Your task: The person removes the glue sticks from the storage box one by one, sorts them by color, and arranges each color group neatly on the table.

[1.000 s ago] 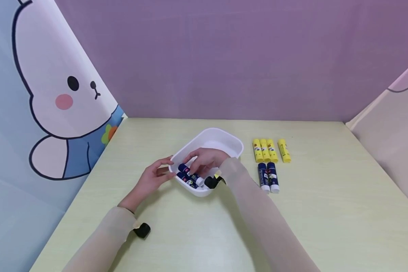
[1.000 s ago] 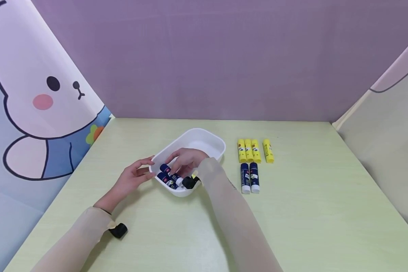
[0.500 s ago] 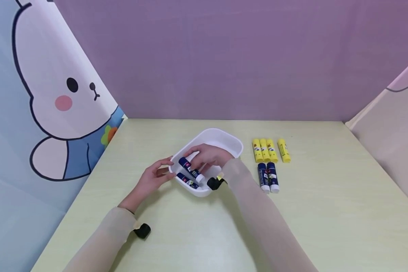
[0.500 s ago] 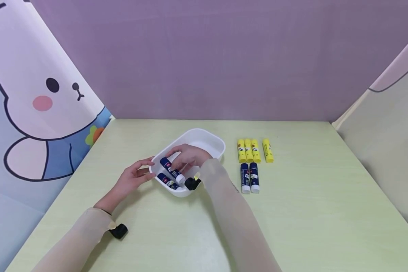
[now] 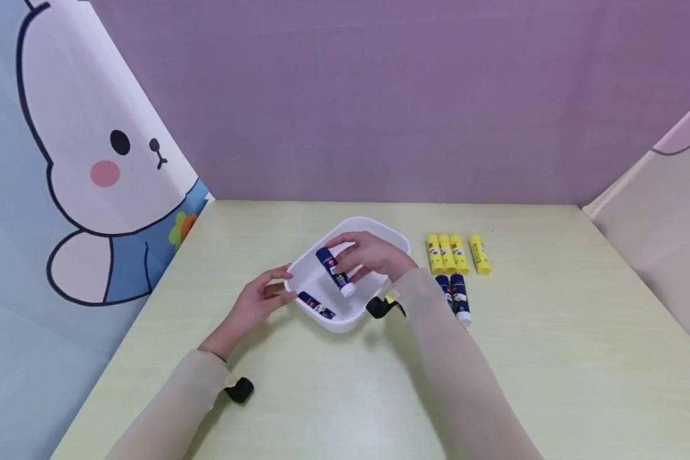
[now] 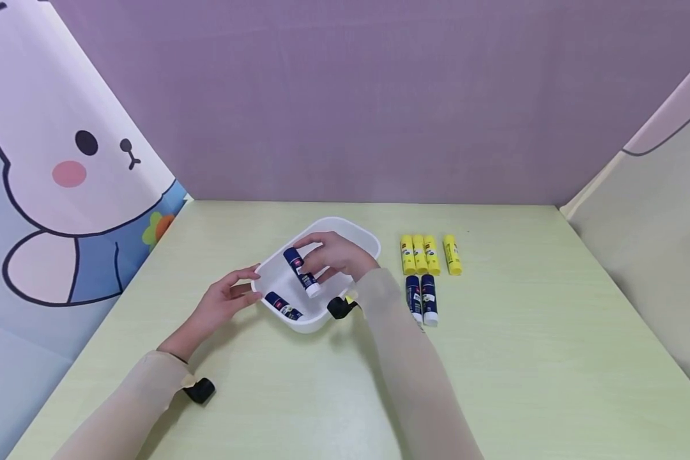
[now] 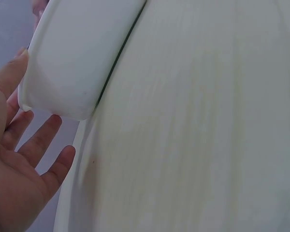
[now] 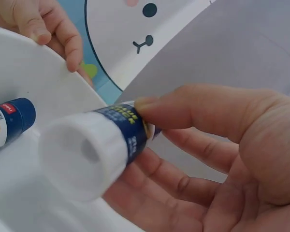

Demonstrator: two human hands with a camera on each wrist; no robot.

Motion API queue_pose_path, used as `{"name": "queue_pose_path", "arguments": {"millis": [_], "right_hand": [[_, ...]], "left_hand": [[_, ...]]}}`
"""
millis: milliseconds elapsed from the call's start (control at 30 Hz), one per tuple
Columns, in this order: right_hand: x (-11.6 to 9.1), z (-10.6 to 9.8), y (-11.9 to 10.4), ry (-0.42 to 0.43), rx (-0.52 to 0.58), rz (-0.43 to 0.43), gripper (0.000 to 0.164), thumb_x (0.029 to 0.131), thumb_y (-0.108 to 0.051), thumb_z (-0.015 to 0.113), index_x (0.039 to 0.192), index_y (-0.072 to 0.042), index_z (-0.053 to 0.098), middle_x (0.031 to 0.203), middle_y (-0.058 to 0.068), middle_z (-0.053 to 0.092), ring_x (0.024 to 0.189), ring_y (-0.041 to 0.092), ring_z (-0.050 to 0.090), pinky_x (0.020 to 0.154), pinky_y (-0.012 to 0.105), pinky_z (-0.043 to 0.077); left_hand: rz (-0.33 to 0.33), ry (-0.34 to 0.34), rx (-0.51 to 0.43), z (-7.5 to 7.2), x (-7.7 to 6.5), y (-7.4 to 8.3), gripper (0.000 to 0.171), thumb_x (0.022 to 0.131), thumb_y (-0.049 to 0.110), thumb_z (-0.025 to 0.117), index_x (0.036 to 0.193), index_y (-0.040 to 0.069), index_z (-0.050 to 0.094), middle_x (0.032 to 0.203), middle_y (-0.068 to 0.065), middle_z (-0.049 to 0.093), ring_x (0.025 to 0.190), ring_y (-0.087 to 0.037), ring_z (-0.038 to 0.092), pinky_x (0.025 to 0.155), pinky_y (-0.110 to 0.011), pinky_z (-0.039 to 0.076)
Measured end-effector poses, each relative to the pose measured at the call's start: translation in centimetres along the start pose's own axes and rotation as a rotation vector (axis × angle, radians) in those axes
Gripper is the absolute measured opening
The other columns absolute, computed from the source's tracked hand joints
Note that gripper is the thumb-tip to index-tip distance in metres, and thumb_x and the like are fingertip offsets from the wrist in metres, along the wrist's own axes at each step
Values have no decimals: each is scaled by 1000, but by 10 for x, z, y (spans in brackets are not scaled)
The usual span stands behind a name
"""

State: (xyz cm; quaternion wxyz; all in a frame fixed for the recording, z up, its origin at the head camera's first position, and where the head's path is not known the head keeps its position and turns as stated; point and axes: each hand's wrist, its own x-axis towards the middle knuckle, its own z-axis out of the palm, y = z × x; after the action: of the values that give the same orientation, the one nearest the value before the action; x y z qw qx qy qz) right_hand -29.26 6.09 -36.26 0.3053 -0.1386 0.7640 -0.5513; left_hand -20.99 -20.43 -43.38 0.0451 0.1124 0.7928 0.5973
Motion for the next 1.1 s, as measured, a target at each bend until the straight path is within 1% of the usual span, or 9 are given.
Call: {"name": "queue_pose_path", "arguments": {"millis": [200, 300, 467, 567, 767, 1100], "right_hand": [[-6, -7, 2, 45, 25, -8, 57, 85, 2, 73, 137, -12, 56, 119, 17, 62, 93, 28, 66, 76, 43, 62], [-10, -10, 2, 58, 39, -10, 58, 85, 4, 72, 138, -12, 56, 116, 16, 62, 91, 27, 66, 75, 43, 62], [-17, -16, 4, 80, 59, -45, 57, 85, 6, 71, 137, -10, 55, 109, 15, 64, 86, 24, 67, 73, 43, 62], [-23, -20, 5, 100, 66, -62, 58, 85, 6, 71, 138, -9, 55, 109, 15, 65, 88, 25, 67, 73, 44, 62], [-33, -28, 6, 160, 42, -65, 58, 85, 4, 71, 139, -12, 55, 114, 16, 62, 95, 26, 64, 74, 43, 62], [-47, -43, 12, 225, 57, -73, 60, 85, 5, 73, 140, -10, 53, 113, 16, 61, 94, 26, 64, 72, 43, 62]], "left_hand": [[-11, 1, 5, 0, 1, -1, 35, 94, 6, 69, 127, 2, 57, 157, -13, 36, 123, -41, 56, 91, -29, 55], [-15, 5, 17, 0, 1, -2, 36, 94, 7, 70, 127, 3, 58, 157, -12, 36, 123, -40, 56, 91, -29, 55], [1, 3, 14, 0, -1, -1, 36, 93, 5, 70, 127, 2, 58, 157, -14, 37, 122, -41, 56, 90, -29, 56], [1, 2, 13, 0, -1, 0, 37, 93, 4, 70, 127, 2, 57, 157, -14, 37, 123, -41, 56, 91, -29, 56], [-9, 6, 27, -1, -2, 1, 36, 93, 6, 70, 127, 3, 58, 157, -13, 36, 124, -40, 56, 91, -29, 55], [-16, 7, 39, -1, -1, 1, 36, 93, 7, 70, 127, 4, 58, 158, -11, 36, 124, -39, 56, 92, -29, 55]]}}
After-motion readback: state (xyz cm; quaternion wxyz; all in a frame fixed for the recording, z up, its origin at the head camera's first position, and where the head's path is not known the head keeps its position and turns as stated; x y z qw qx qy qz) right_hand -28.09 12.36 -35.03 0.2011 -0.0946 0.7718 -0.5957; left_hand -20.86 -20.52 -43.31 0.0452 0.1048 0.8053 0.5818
